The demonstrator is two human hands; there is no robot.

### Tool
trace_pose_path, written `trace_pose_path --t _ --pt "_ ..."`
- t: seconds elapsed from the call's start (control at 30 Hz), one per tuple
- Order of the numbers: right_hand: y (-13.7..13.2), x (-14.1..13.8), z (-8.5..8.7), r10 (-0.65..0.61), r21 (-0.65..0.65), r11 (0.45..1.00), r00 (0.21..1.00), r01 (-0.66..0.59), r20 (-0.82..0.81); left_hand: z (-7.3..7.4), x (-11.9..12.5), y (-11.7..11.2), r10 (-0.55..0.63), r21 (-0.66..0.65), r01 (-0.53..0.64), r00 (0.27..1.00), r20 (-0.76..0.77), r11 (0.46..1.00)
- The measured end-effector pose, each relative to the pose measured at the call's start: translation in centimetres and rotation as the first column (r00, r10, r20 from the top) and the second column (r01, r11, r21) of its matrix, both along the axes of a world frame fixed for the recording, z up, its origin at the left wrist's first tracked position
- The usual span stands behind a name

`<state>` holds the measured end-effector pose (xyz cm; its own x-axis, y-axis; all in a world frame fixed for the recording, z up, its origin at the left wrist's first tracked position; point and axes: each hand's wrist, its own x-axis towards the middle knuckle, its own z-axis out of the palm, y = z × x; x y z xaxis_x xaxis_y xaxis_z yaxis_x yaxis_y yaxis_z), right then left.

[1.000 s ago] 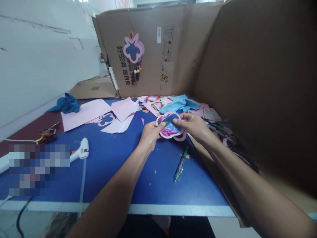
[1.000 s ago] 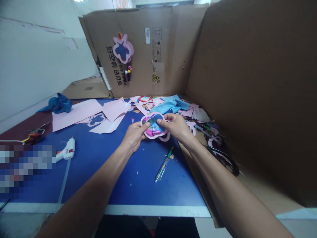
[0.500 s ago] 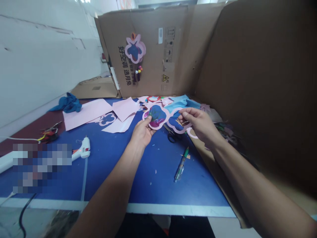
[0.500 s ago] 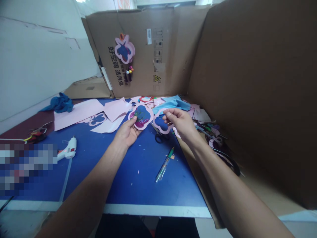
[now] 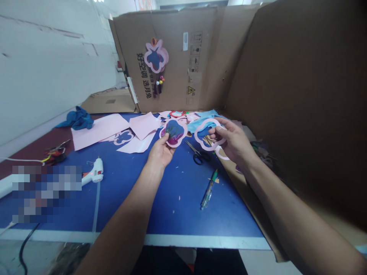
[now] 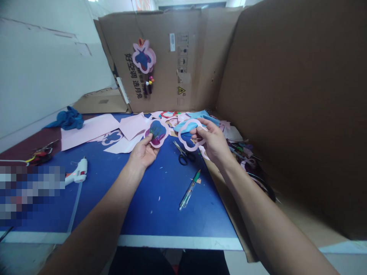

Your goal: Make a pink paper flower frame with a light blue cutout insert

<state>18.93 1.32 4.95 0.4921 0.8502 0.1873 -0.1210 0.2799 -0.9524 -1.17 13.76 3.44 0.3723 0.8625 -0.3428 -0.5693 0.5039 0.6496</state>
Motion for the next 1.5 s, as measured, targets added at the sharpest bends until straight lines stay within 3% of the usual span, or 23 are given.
trace_pose_path --t 0.17,0.4,0.6,0.7,0.83,0.97,1.1,1.3,1.5 --pt "0.1 0.1 0.0 0.032 0.008 0.999 0.997 -0.032 -0.076 0.0 -0.1 -0.2 -0.047 -0.044 0.048 0.998 0.041 0.998" --pt "0.0 0.2 -0.4 0.009 -0.016 1.000 1.000 -0.009 0.000 -1.1 0.2 -0.6 -0.046 0.217 0.064 0.995 -0.088 0.974" --pt "0.1 0.3 -0.7 -0.038 -0.039 0.999 0.999 0.038 -0.016 -1.0 0.3 -1.0 -0.023 0.299 0.066 0.989 -0.147 0.952" --pt "0.3 0.4 -0.9 -0.065 -0.037 0.997 0.997 0.063 -0.039 -0.8 0.3 -1.0 -0.052 0.270 0.084 0.991 -0.125 0.959" --pt "0.5 0.5 -1.1 -0.009 0.045 0.999 0.992 0.015 -0.122 -0.1 0.1 -0.9 -0.101 0.096 0.100 0.995 0.007 0.990" --pt "0.7 0.3 -1.2 0.053 0.114 0.993 0.979 -0.030 -0.197 0.4 0.0 -1.0 -0.153 -0.030 0.156 0.985 0.084 0.987" --pt "0.7 0.1 -1.0 0.068 0.141 0.989 0.978 -0.040 -0.197 0.2 0.2 -1.2 -0.212 0.008 0.212 0.975 0.060 0.977" --pt "0.6 0.4 -0.8 0.050 0.146 0.989 0.983 -0.024 -0.177 -0.5 0.4 -1.0 -0.210 0.079 0.217 0.974 -0.082 0.973" --pt "0.5 0.2 -0.7 0.054 0.136 0.990 0.982 -0.029 -0.181 0.4 0.0 -1.3 -0.219 0.011 0.218 0.973 0.067 0.976"
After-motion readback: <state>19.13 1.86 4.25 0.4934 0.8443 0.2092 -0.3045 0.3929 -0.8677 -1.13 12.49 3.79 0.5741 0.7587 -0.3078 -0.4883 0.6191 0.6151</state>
